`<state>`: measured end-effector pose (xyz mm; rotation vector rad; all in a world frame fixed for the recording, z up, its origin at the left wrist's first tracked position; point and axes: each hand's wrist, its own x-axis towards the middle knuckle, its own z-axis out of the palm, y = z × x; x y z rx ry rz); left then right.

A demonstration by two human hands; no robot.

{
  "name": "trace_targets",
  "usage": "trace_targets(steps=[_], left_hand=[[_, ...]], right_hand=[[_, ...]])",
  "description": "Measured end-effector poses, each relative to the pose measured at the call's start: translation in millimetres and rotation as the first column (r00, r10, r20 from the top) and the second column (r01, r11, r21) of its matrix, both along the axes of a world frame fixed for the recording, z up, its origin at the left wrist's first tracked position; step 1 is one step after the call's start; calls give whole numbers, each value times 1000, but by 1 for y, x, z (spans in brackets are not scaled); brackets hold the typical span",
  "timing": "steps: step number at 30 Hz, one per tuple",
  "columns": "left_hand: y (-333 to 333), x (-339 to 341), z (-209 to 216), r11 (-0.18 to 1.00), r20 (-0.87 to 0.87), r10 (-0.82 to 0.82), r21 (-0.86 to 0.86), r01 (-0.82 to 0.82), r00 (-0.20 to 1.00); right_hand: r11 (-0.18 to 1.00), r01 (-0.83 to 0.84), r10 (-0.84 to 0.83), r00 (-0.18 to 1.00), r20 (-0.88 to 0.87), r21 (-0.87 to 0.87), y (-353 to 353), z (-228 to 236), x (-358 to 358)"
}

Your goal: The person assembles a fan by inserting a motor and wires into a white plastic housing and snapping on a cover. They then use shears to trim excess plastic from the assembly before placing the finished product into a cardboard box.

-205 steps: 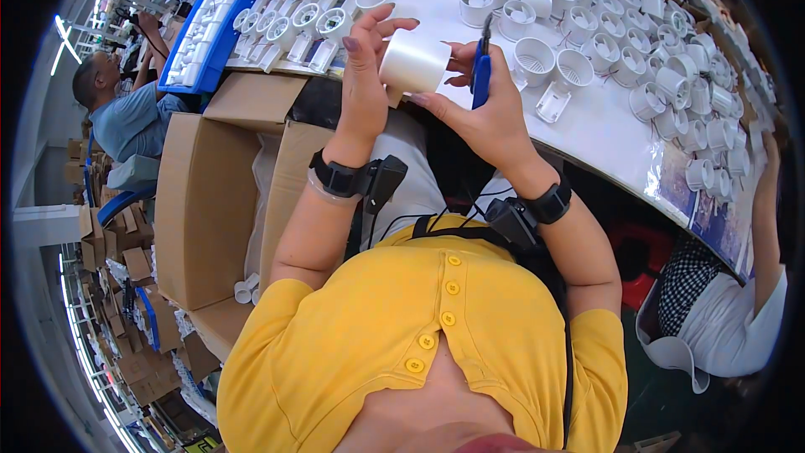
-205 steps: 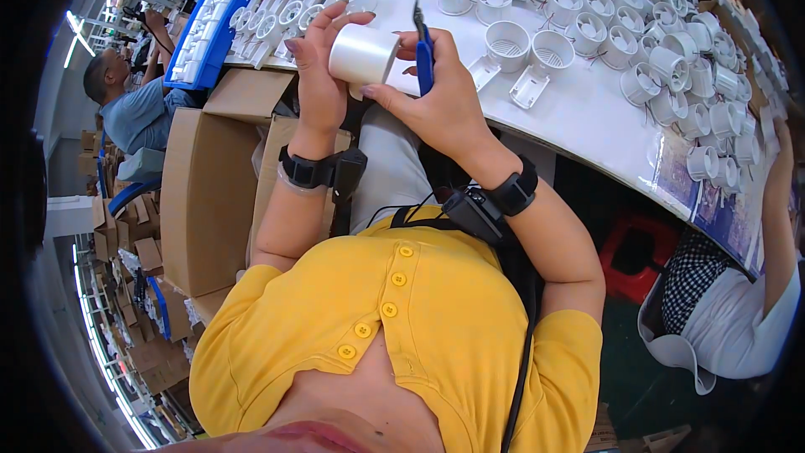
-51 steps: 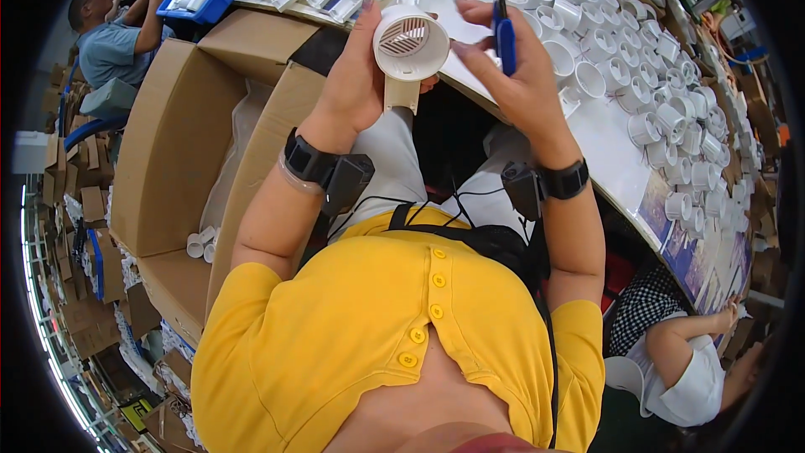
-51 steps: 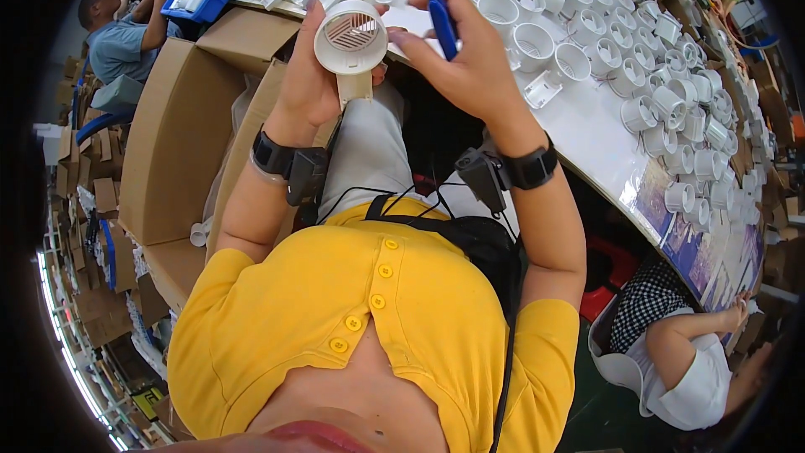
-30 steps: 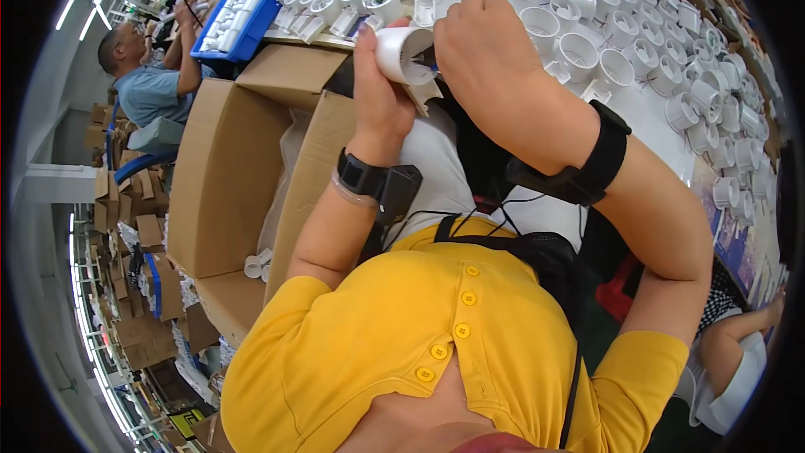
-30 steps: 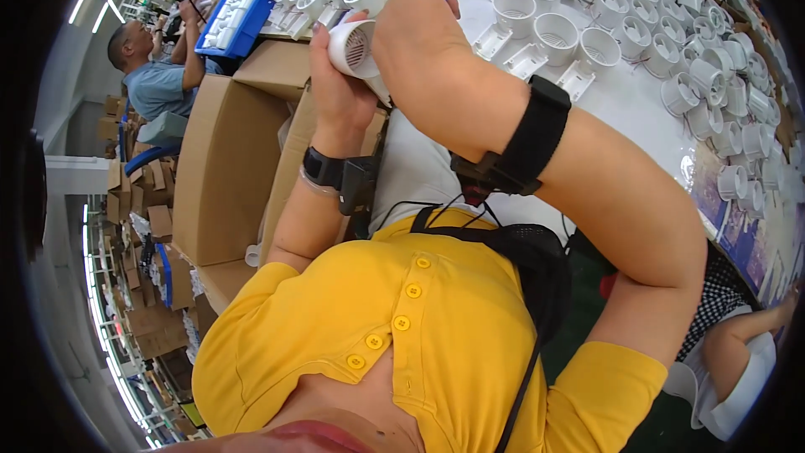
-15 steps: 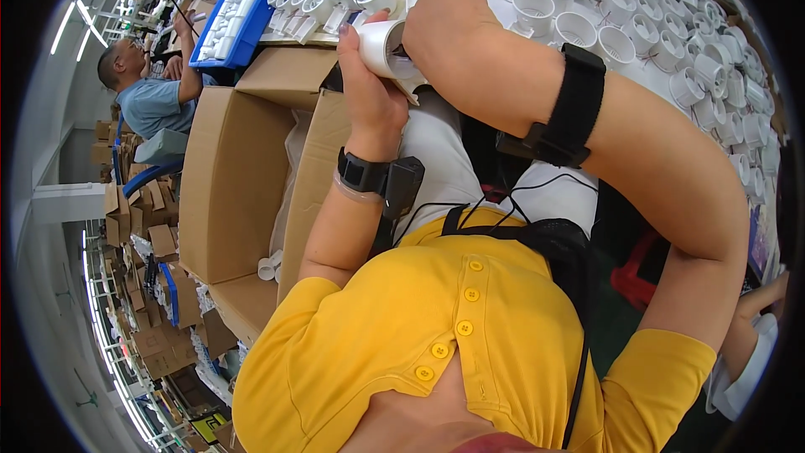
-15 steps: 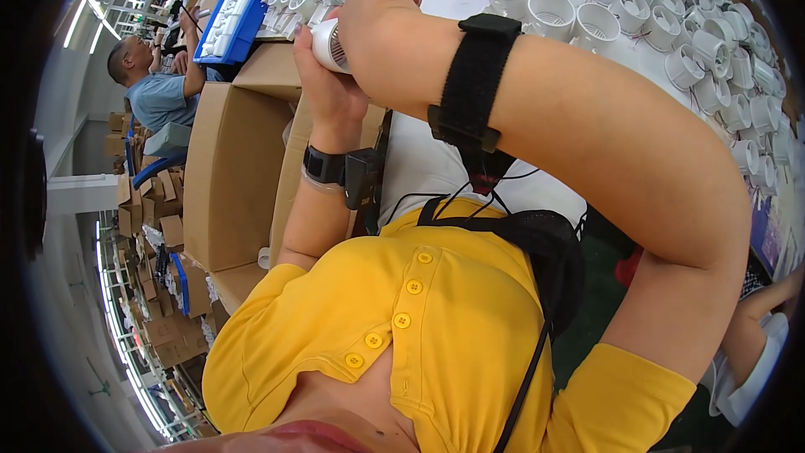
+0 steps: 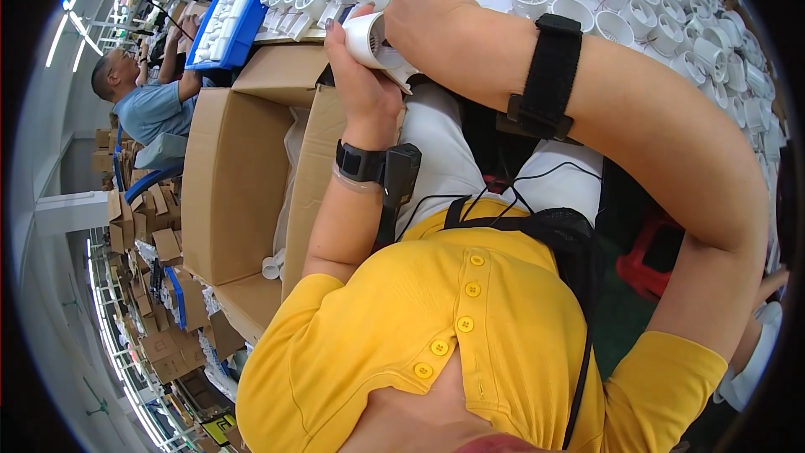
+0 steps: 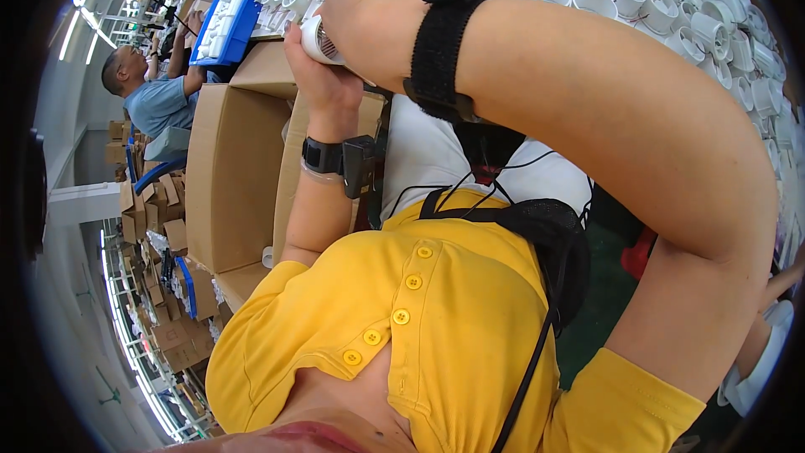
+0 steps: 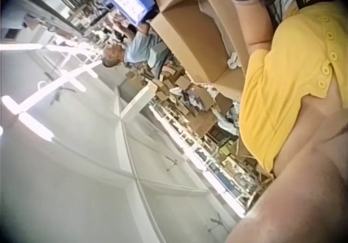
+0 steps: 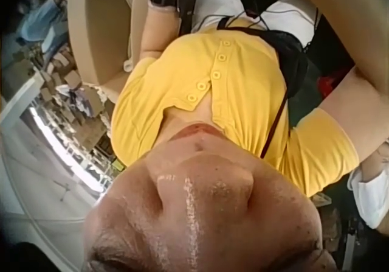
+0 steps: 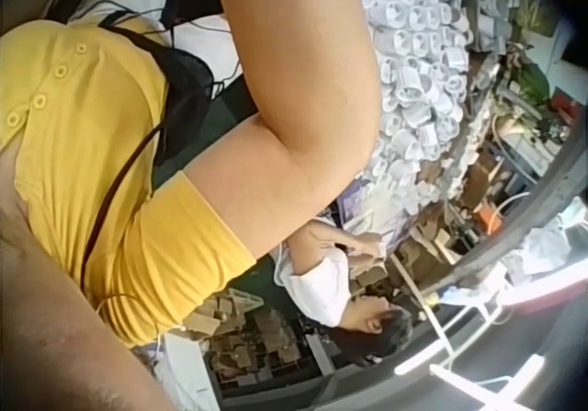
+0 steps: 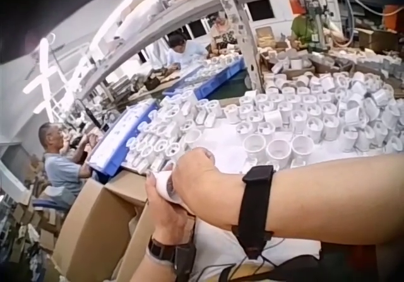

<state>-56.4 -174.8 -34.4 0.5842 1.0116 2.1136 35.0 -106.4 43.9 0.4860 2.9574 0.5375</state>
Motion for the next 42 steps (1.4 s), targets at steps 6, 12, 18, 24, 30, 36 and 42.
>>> trace_targets(steps=[6, 12, 18, 24, 30, 36, 42], left_hand=[[0, -2, -3, 1000, -11, 2, -1, -2, 1000], [-2, 1, -2, 999, 19, 44, 9, -44, 999], [-2, -2, -3, 999, -31, 45, -3, -45, 999], [-4, -16, -7, 1000, 40, -14, -12, 14, 999], [-12, -25, -11, 997, 85, -75, -14, 76, 994], [-15, -27, -9, 993, 70, -118, 3, 118, 991], [-11, -13, -7, 996, 29, -84, -14, 85, 996]], right_hand=[[998, -65, 65, 996, -57, 14, 1, -4, 1], [997, -38, 32, 995, -92, -68, -10, 5, 6], [960, 60, -114, 976, -187, -275, -6, -6, 4], [980, -46, -4, 968, -249, -195, -6, -3, 22], [963, -91, -7, 934, -358, -254, 9, -14, 44], [890, -121, 35, 980, -197, -440, 13, -19, 76], [914, -66, -171, 831, -529, -400, 3, -27, 88]])
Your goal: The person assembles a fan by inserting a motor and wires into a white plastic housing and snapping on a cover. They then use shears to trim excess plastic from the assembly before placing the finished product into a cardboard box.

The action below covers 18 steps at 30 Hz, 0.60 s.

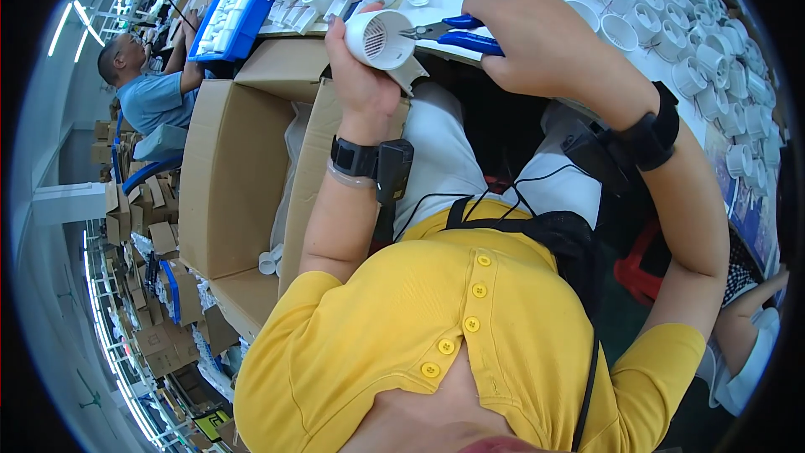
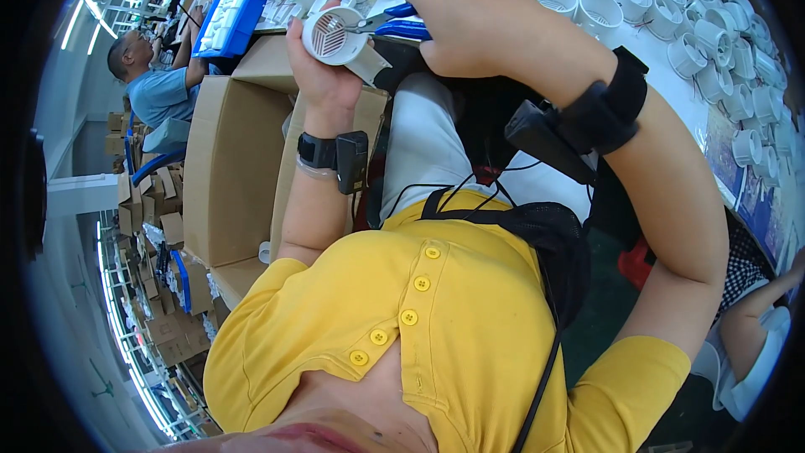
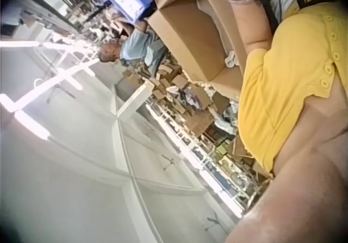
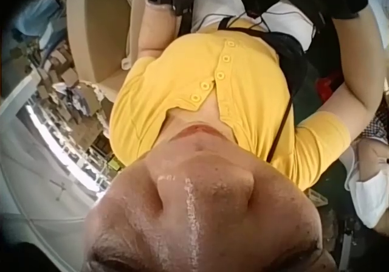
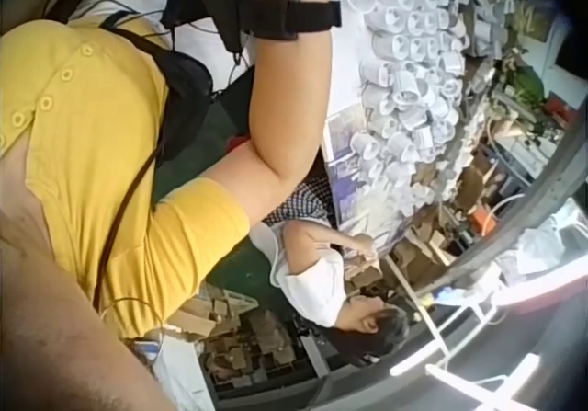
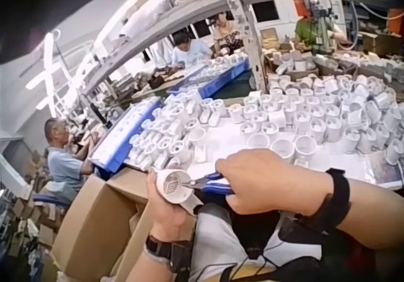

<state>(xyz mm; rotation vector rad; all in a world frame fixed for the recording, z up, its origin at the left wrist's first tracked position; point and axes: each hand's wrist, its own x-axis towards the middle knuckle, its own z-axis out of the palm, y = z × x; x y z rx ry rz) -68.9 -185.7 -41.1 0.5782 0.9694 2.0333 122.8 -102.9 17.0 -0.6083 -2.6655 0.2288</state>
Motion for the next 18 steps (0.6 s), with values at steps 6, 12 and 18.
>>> trace_targets(steps=[6, 12, 18], left_hand=[[8, 25, 0, 997, -44, 77, 19, -76, 996], [5, 19, -2, 998, -17, 55, 44, -55, 998], [1, 18, -2, 997, -9, 55, 53, -55, 998]], right_hand=[[902, 4, -6, 1000, 3, 433, -6, 4, -23], [882, -123, -48, 937, 346, 455, -19, 22, -54], [902, -145, -62, 888, 457, 405, -23, 27, -64]])
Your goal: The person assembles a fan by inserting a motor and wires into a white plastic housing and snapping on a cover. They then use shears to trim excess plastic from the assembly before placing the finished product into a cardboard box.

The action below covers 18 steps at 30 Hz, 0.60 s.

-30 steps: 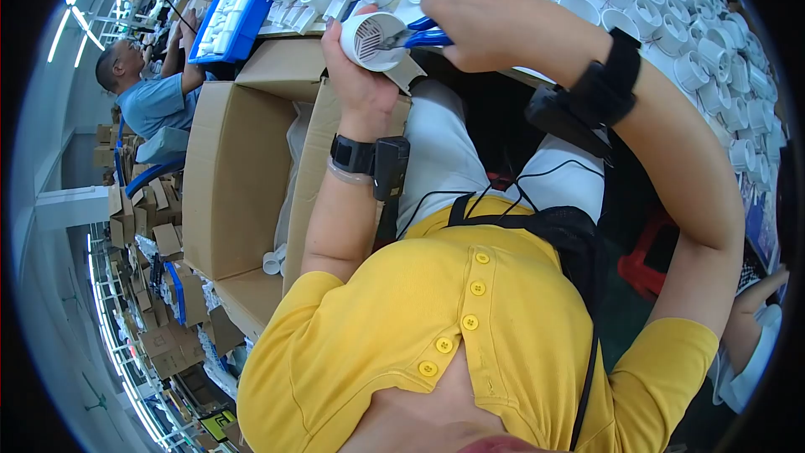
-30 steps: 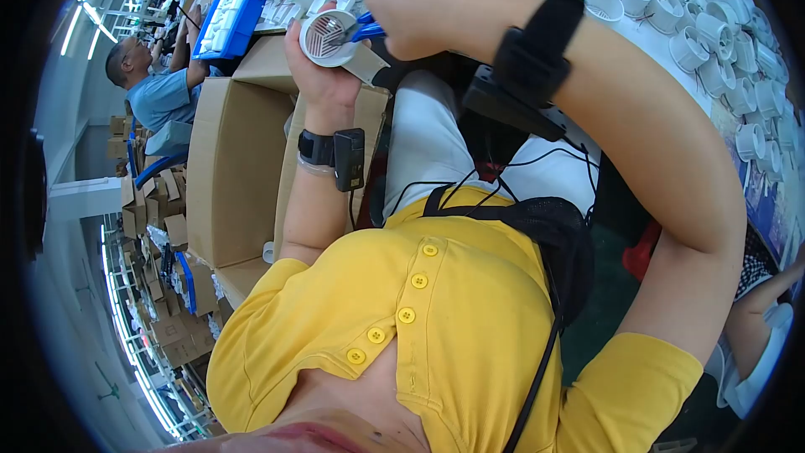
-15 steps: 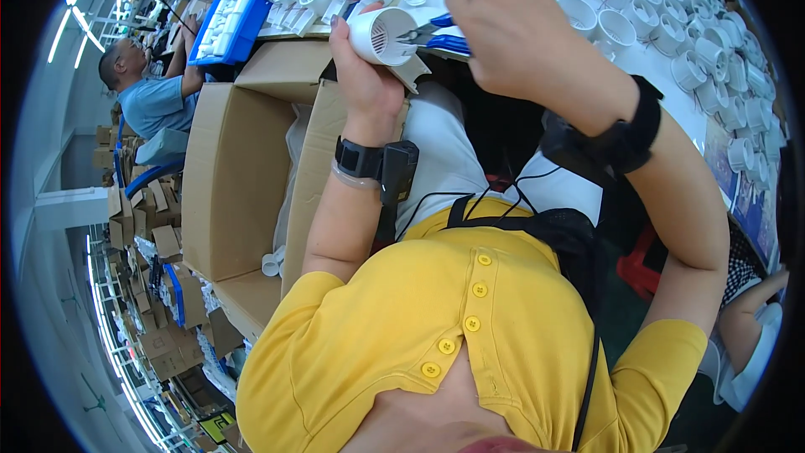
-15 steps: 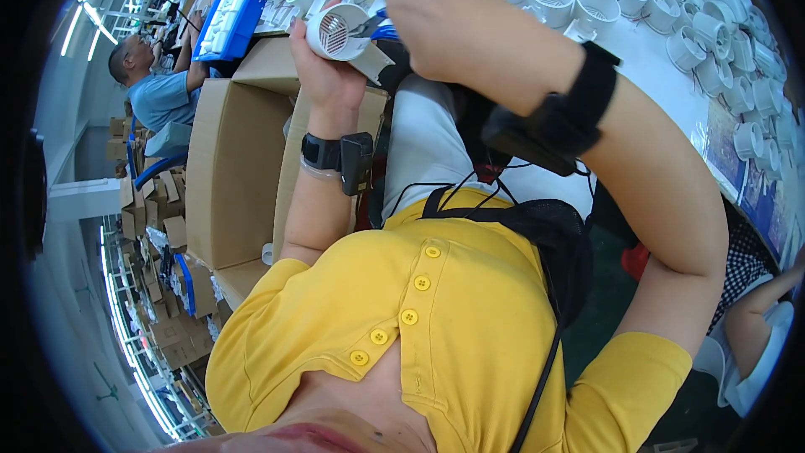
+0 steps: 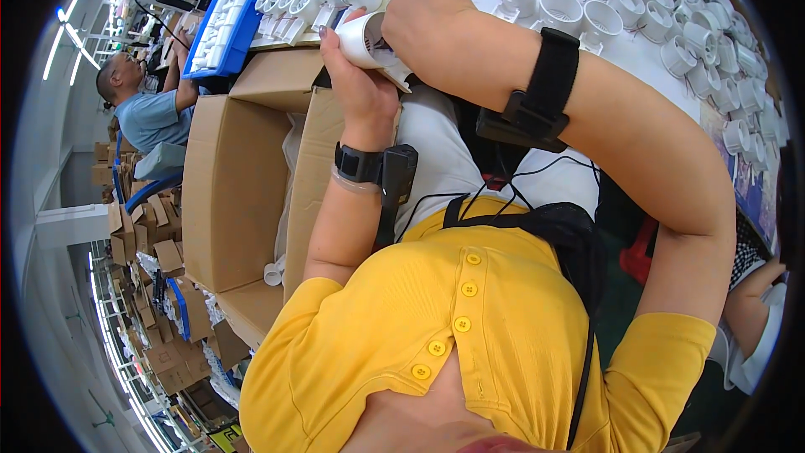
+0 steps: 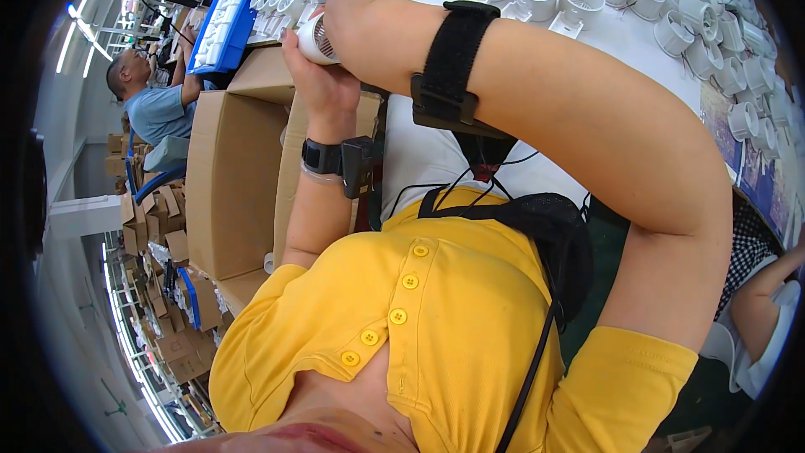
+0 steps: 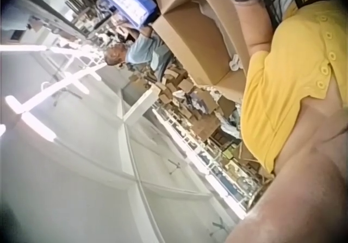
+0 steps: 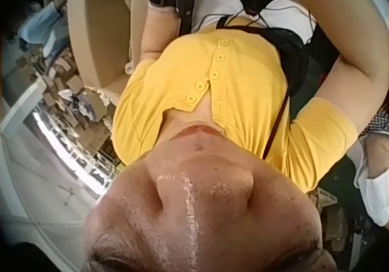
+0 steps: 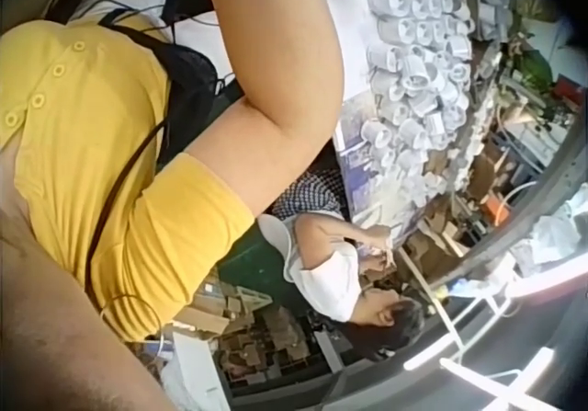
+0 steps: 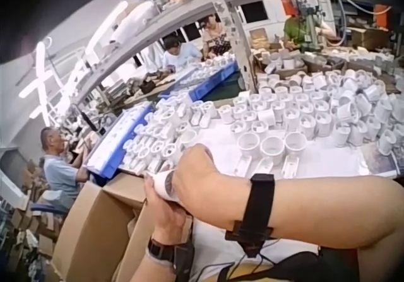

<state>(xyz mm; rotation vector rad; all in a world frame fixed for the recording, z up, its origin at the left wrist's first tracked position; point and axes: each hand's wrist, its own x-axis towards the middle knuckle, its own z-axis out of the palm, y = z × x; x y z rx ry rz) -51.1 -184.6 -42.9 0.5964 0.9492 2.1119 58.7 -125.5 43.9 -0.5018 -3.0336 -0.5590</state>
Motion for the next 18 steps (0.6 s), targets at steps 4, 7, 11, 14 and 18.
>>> trace_targets(steps=[4, 7, 11, 14, 18], left_hand=[[0, -2, -1, 1000, -3, 17, 7, -17, 1000], [-1, -1, 0, 999, -12, 35, -1, -35, 999], [-4, 0, 0, 998, -26, 63, -19, -64, 998], [-4, 1, -2, 998, -33, 64, -24, -65, 997], [-7, 1, -3, 999, -53, 34, -13, -35, 998]], right_hand=[[996, -5, 5, 1000, -1, -91, -3, 3, -2], [990, 9, -6, 1000, 20, -144, -1, 4, -5], [969, 21, -20, 1000, 5, -247, 0, 6, -4], [965, 34, -27, 999, 30, -261, -1, 6, -2], [975, -8, 12, 1000, 19, -221, -3, 3, 1]])
